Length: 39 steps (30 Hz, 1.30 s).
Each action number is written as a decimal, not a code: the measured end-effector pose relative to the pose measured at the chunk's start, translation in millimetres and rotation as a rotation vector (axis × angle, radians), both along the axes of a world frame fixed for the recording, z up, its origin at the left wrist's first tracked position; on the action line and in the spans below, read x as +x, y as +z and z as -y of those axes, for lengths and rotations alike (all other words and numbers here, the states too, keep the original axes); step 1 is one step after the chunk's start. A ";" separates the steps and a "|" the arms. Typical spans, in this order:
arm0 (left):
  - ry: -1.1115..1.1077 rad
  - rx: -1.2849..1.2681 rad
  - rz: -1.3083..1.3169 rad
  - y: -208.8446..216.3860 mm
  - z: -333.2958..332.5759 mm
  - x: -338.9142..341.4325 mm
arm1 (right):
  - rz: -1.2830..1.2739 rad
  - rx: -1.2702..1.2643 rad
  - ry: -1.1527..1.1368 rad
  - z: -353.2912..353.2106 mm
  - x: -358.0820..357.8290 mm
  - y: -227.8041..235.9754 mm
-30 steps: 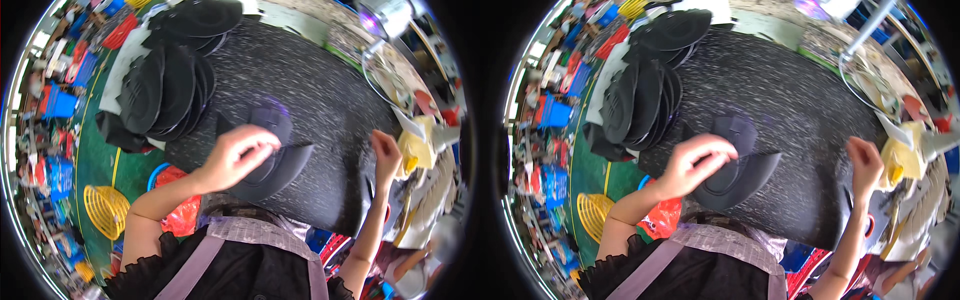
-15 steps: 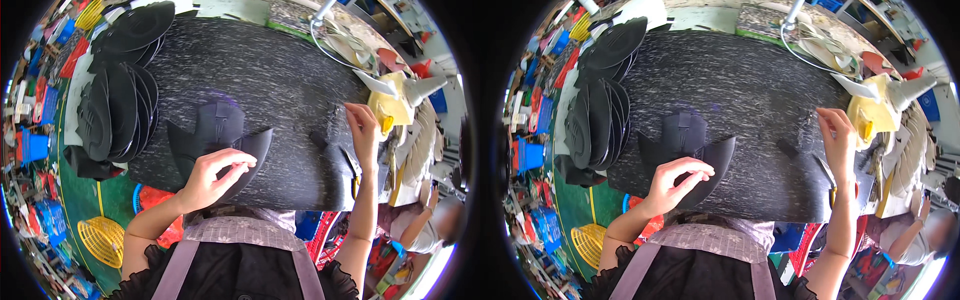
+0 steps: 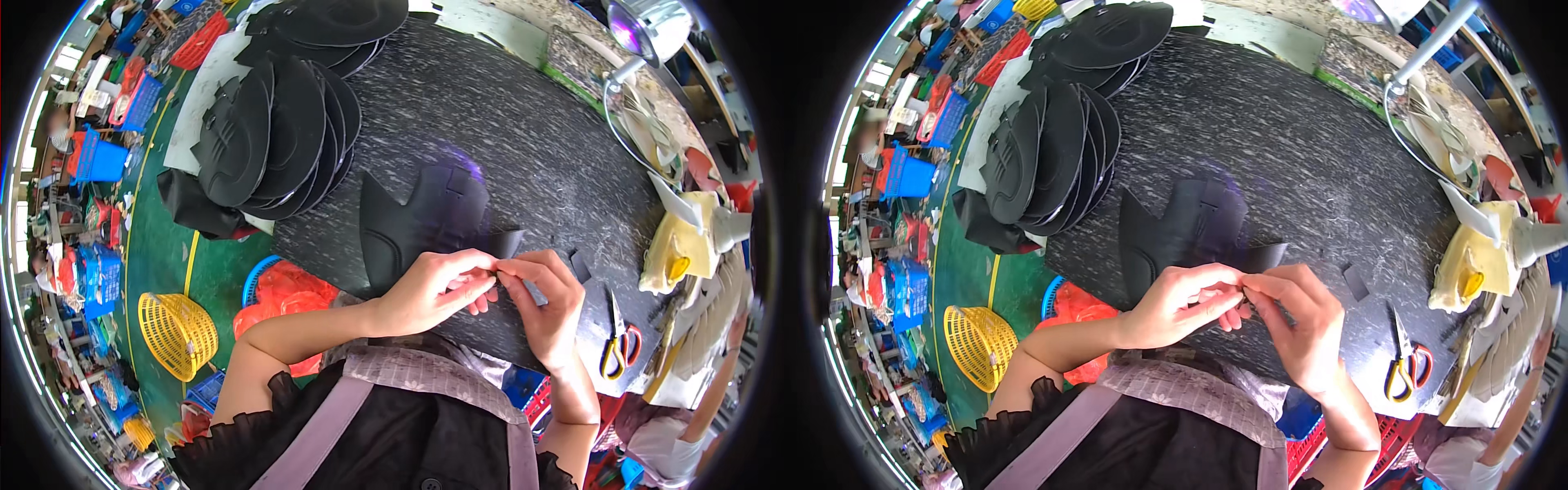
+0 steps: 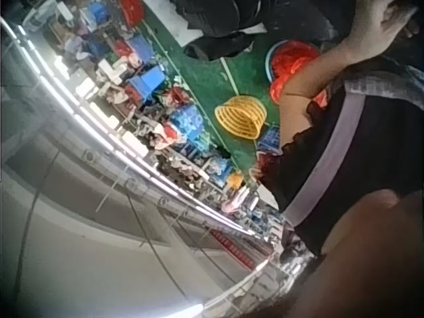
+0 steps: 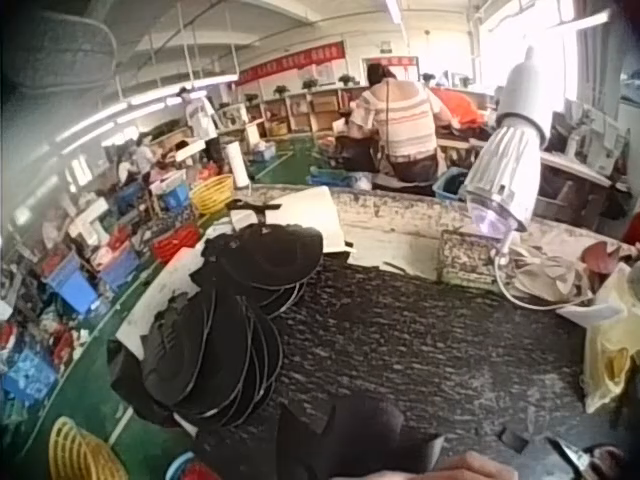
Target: The person assembles pre-cut black leather pieces by hand, then inspects them.
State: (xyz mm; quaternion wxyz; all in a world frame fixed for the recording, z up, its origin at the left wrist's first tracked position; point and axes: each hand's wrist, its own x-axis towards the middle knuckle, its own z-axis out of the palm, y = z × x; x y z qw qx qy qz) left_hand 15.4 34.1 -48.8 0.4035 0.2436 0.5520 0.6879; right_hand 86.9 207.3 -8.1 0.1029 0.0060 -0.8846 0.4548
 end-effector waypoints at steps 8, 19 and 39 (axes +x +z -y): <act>0.035 0.125 0.375 -3.4 8.3 0.2 | -0.505 0.447 0.165 6.9 2.1 -24.0; 0.134 0.035 0.017 -0.6 8.3 7.6 | -0.288 0.014 0.233 3.5 -3.8 -15.3; 0.251 -0.251 -0.802 25.2 22.5 -53.7 | -0.002 -0.265 0.159 6.0 -14.9 1.7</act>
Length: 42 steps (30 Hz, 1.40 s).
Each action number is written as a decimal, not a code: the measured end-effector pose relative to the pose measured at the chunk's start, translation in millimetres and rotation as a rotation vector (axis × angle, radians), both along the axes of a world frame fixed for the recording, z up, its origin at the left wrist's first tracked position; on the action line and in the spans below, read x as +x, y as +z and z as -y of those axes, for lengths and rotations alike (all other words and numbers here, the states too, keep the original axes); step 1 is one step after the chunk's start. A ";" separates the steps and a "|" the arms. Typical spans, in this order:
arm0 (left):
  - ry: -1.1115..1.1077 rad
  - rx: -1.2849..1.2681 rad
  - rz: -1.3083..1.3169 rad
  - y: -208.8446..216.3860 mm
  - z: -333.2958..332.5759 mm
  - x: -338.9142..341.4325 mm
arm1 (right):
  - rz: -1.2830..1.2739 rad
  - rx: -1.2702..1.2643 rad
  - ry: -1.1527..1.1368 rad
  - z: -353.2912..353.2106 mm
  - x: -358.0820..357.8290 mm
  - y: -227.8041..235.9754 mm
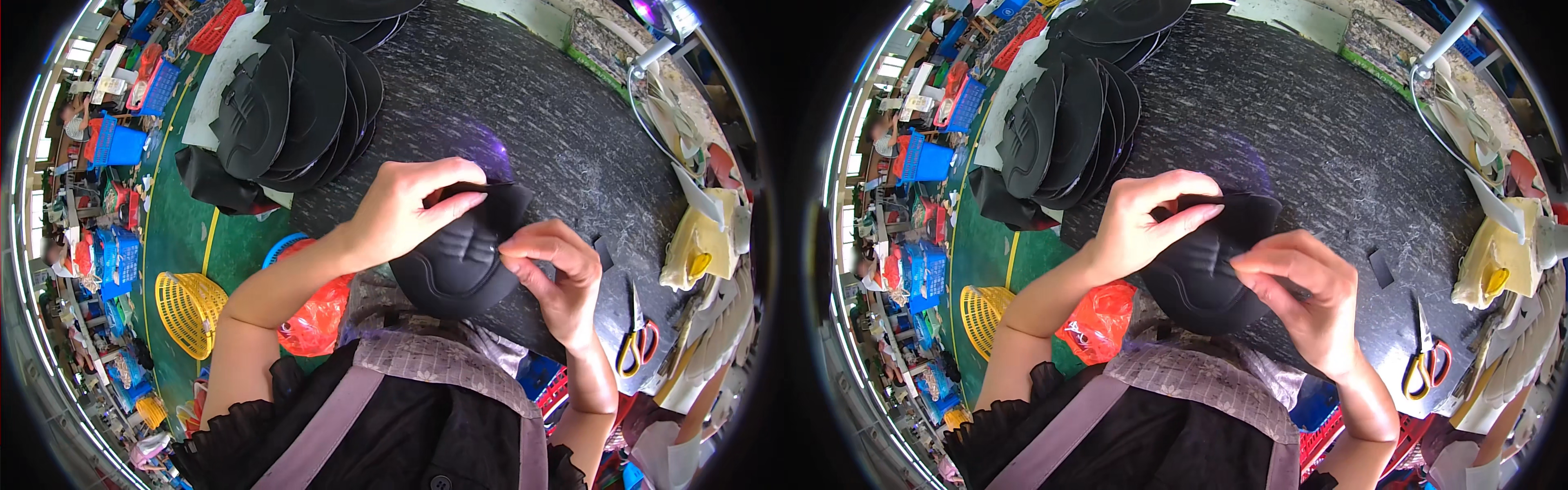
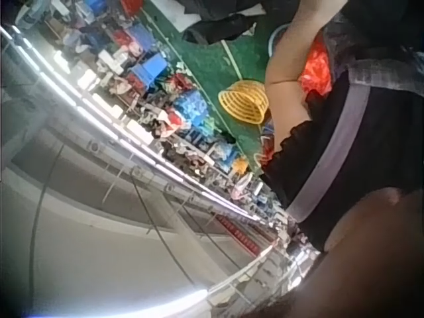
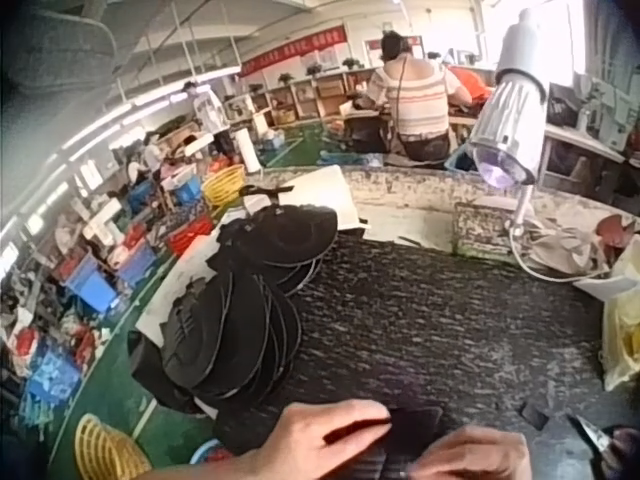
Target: The person assembles pre-cut black leather pieces by hand, then inspects them.
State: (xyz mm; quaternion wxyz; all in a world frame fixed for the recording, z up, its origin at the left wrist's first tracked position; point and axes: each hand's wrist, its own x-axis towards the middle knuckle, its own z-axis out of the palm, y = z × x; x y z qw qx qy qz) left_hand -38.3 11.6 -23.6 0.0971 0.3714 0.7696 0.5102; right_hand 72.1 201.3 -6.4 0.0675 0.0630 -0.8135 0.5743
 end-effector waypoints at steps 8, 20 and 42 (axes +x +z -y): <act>0.068 0.362 0.732 -9.7 -1.6 20.9 | 0.150 -0.226 -0.163 10.2 -7.9 -15.2; 0.083 0.436 0.868 -3.8 -1.4 24.3 | 0.160 -0.370 -0.155 8.0 -7.5 -14.5; -0.070 0.381 0.310 -13.7 -9.2 17.6 | -0.144 -0.121 -0.160 1.4 -12.0 -17.3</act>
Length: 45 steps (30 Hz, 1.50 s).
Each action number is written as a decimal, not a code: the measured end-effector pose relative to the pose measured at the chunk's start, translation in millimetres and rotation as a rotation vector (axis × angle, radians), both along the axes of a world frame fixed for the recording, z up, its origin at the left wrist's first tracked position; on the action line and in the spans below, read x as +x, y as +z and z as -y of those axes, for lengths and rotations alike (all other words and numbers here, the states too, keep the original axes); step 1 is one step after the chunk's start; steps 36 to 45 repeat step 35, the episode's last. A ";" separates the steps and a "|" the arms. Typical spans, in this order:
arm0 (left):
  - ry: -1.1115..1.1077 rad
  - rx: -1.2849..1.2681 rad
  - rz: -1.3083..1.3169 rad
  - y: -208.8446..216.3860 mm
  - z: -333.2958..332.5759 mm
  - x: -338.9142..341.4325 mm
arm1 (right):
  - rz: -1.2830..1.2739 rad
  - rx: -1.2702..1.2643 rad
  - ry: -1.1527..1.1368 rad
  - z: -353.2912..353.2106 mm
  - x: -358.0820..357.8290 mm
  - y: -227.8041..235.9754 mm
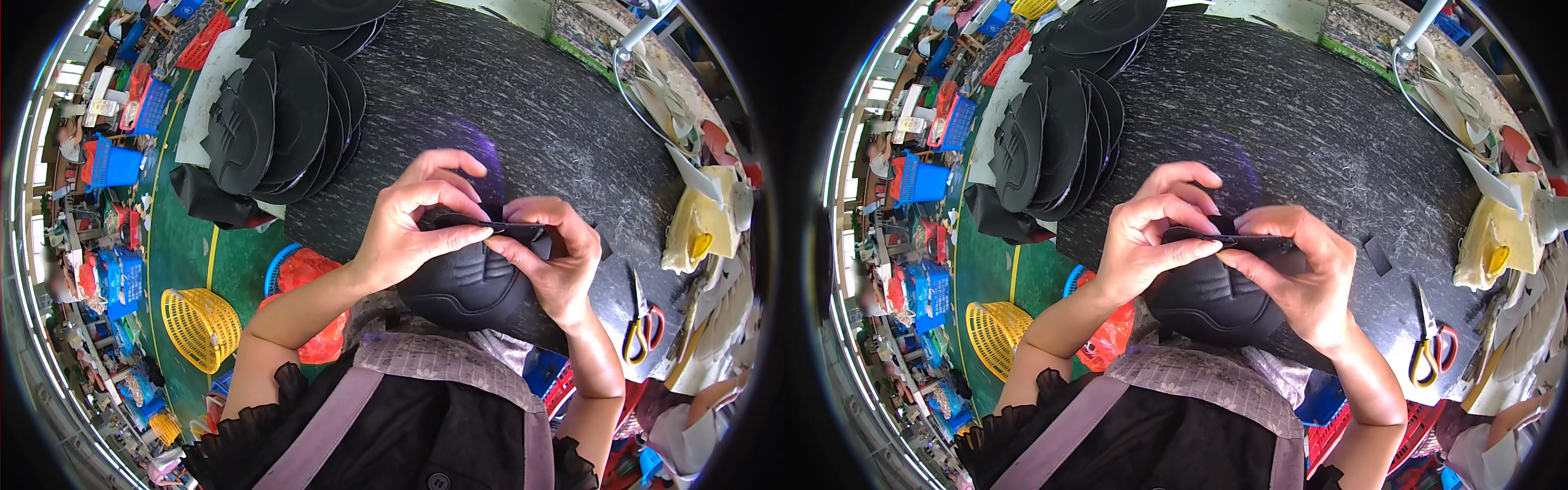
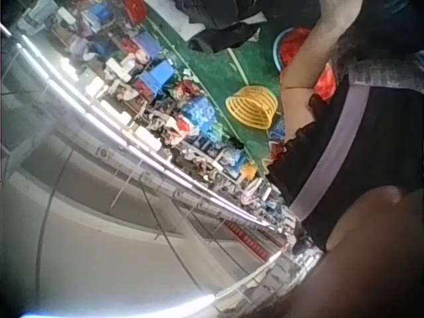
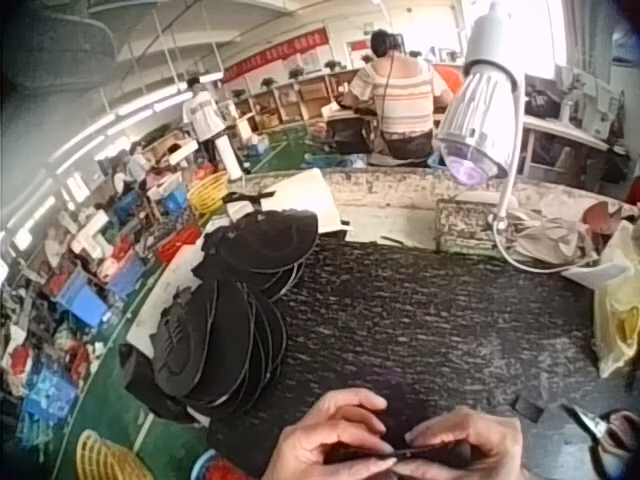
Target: The person assembles pre-cut black leather pieces by hand, then inspects them.
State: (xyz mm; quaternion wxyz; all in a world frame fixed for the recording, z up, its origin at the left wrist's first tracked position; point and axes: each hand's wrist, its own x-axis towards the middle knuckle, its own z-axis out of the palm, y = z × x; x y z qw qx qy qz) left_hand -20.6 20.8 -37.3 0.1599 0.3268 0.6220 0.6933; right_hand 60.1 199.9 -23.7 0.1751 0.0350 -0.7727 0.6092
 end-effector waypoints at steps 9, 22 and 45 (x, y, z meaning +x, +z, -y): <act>-0.009 0.007 -0.295 3.8 -4.3 -0.8 | 0.568 -0.524 0.357 -9.0 4.1 7.3; 0.070 -0.172 -0.048 10.9 4.6 7.9 | 0.368 -0.437 0.165 1.1 5.3 10.1; 0.448 -0.098 -0.277 62.9 87.1 -33.0 | -0.152 0.328 0.324 57.0 -62.4 51.7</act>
